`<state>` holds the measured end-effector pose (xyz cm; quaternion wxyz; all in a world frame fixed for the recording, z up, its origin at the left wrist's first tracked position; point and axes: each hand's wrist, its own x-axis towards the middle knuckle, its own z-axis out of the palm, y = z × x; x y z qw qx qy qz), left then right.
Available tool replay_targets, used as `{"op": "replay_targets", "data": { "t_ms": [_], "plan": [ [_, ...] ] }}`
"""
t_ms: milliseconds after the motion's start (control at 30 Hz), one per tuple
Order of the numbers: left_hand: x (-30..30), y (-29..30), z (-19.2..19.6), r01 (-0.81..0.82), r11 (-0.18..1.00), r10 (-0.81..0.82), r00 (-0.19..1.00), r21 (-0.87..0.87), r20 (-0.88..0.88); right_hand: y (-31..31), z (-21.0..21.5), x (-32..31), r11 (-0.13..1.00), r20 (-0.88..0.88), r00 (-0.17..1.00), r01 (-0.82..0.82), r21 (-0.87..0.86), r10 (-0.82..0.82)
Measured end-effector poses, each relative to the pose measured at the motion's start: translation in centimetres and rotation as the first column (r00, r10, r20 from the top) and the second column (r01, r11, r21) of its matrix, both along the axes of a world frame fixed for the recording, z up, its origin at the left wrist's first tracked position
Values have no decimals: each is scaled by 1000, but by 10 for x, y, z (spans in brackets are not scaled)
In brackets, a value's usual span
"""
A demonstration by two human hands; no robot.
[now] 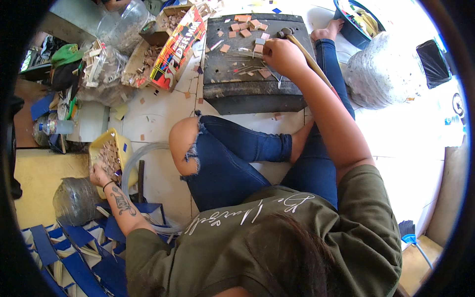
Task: The person sits on the floor and repeatedly places small wooden blocks onto thin metal wires, then uses a hammer to tap the blocks into place. The person handles the blocks and wires one at a time, occasionally adjusting the wire position before hammering.
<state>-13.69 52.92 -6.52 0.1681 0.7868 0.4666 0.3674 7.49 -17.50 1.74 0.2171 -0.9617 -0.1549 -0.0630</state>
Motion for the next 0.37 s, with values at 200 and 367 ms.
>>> {"op": "replay_targets", "data": {
  "t_ms": [200,367],
  "plan": [
    [-13,41,25,-105,990,66,929,-89,-365,-16,12,-2,991,-30,999,-13,134,18],
    [5,45,15,66,995,-14,843,77,-538,-33,14,-13,984,-69,998,-3,181,16]
  ]
}}
